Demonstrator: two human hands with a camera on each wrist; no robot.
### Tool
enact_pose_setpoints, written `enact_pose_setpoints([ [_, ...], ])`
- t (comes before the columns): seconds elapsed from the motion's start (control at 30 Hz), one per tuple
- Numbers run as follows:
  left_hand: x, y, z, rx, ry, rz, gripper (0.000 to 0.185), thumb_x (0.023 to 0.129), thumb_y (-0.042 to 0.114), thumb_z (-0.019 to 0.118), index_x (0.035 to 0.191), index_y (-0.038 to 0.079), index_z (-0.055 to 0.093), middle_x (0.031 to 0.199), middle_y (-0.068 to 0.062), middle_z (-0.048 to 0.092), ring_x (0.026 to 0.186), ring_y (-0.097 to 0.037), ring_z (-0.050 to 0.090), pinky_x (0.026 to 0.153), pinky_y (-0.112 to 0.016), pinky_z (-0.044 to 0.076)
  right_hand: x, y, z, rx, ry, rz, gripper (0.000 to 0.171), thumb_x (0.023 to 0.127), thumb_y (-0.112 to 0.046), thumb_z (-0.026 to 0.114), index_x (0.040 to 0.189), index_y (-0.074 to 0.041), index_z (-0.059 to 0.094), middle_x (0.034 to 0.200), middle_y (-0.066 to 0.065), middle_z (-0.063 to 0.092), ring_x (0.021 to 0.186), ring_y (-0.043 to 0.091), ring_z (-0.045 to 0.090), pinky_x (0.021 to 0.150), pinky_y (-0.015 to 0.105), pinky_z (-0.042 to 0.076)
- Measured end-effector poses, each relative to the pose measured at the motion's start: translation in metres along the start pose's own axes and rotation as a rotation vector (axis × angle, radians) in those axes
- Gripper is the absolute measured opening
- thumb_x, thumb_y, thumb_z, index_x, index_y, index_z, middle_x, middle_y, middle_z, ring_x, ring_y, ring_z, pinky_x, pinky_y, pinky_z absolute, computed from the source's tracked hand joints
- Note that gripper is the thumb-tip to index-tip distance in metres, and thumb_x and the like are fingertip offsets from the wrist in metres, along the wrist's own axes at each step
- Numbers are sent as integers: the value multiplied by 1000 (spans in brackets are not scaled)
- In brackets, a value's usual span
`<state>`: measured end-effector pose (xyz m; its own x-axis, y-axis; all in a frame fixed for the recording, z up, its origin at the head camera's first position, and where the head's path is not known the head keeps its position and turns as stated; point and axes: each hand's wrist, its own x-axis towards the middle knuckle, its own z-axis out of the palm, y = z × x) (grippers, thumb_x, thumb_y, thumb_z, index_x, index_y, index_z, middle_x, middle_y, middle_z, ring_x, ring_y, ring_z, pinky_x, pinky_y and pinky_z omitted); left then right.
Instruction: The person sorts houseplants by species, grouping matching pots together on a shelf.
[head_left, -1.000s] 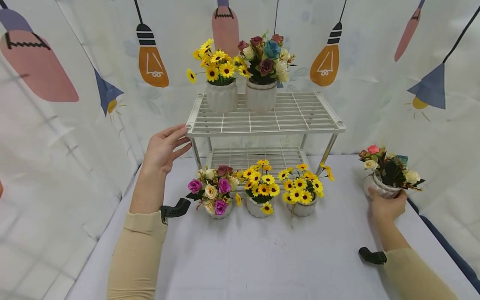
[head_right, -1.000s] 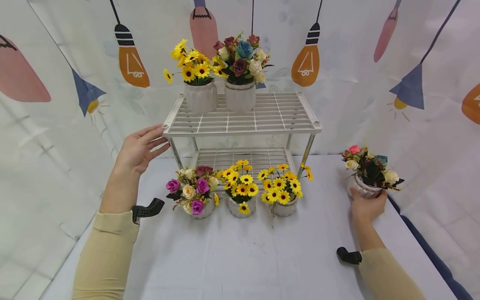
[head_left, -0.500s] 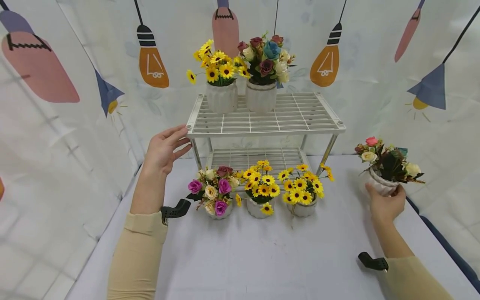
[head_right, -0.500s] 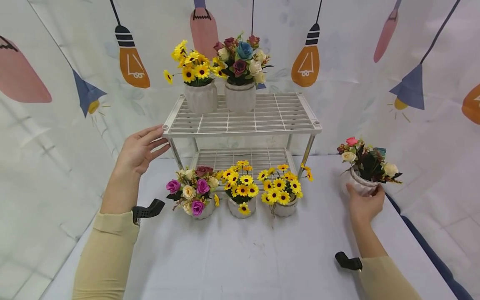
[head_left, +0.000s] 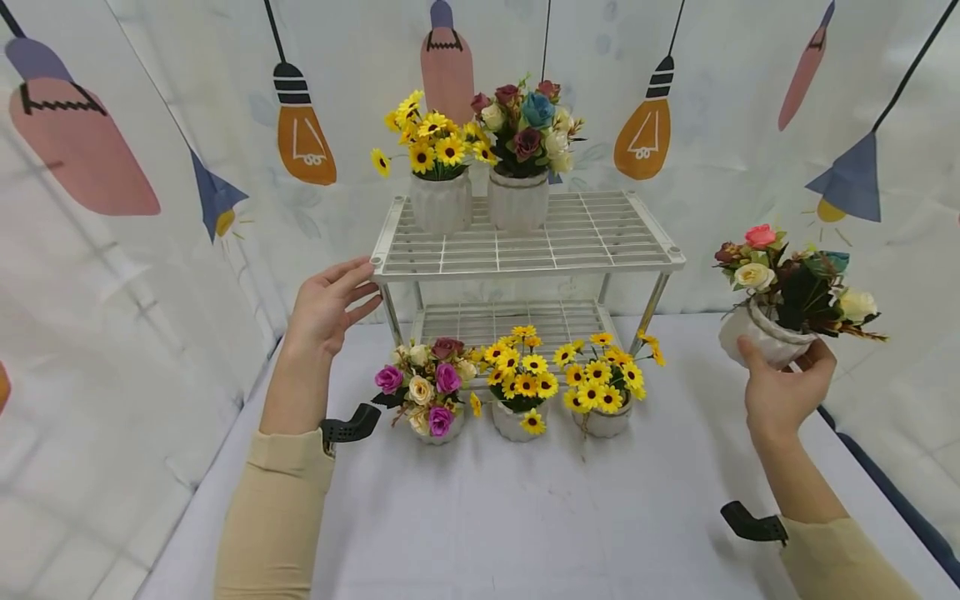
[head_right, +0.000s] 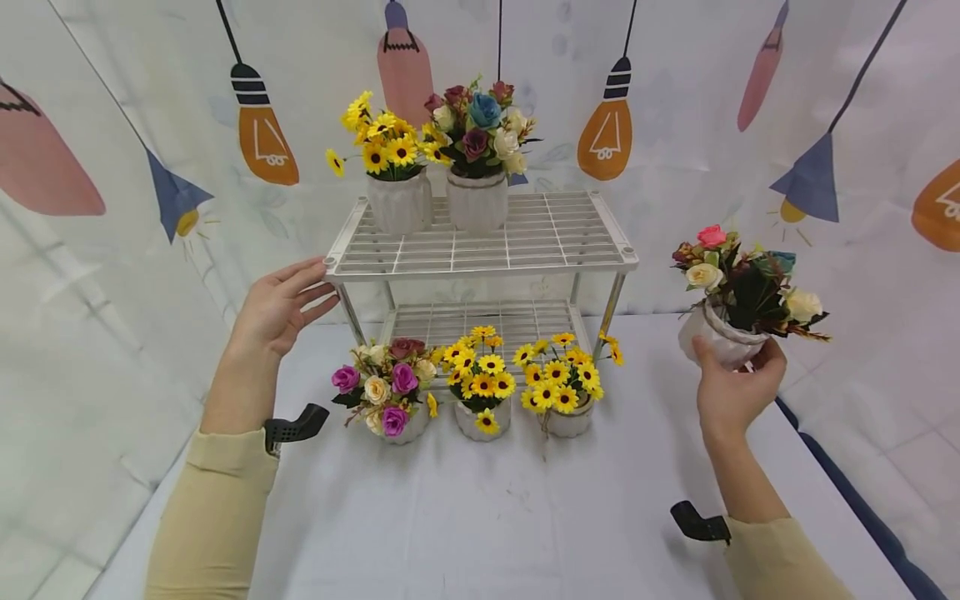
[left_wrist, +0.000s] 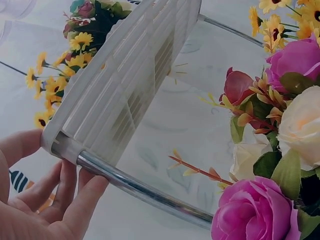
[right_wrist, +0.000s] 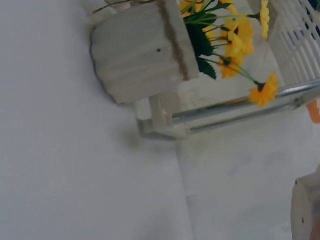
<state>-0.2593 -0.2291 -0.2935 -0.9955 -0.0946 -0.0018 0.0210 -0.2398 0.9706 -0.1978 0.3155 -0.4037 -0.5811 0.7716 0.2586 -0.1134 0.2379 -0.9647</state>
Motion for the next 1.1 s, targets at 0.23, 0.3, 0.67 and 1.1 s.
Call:
enact_pose_setpoints([
  [0.23, 0, -1, 1, 15, 5, 3, 59, 94, 26, 79, 143, -1, 57, 109, -1, 72, 103, -17, 67, 86, -29, 59, -4, -38, 4, 33, 1, -107, 78, 88, -24, 85, 150, -17, 38, 136, -6, 45, 119, 3, 40, 91, 22, 37],
  [0.3, 0, -2, 1, 14, 0, 3, 60, 94, 26, 79, 143, -1, 57, 109, -1, 72, 103, -17, 67, 87, -29, 59, -5, -51, 5, 64, 13, -142, 76, 87, -20, 85, 148, -15, 39, 136, -5, 46, 119, 4, 41, 91, 23, 37],
  [0.67, 0, 0, -1, 27, -6, 7, 60, 95, 27, 78, 144, -1, 56, 114, -3, 70, 104, -16, 67, 88, -29, 58, -12, -103, 11, 343, -20, -204, 76, 78, -7, 91, 139, -10, 47, 134, 4, 50, 119, 13, 46, 93, 29, 44],
  [1.1, -2, 0, 0, 35, -3, 0, 60, 95, 27, 77, 144, 0, 55, 112, -1, 70, 106, -17, 66, 87, -27, 58, -6, -147, 40, 330, -209, -92, 78, 80, -7, 89, 142, -14, 42, 135, -1, 44, 124, 11, 43, 106, 30, 45],
])
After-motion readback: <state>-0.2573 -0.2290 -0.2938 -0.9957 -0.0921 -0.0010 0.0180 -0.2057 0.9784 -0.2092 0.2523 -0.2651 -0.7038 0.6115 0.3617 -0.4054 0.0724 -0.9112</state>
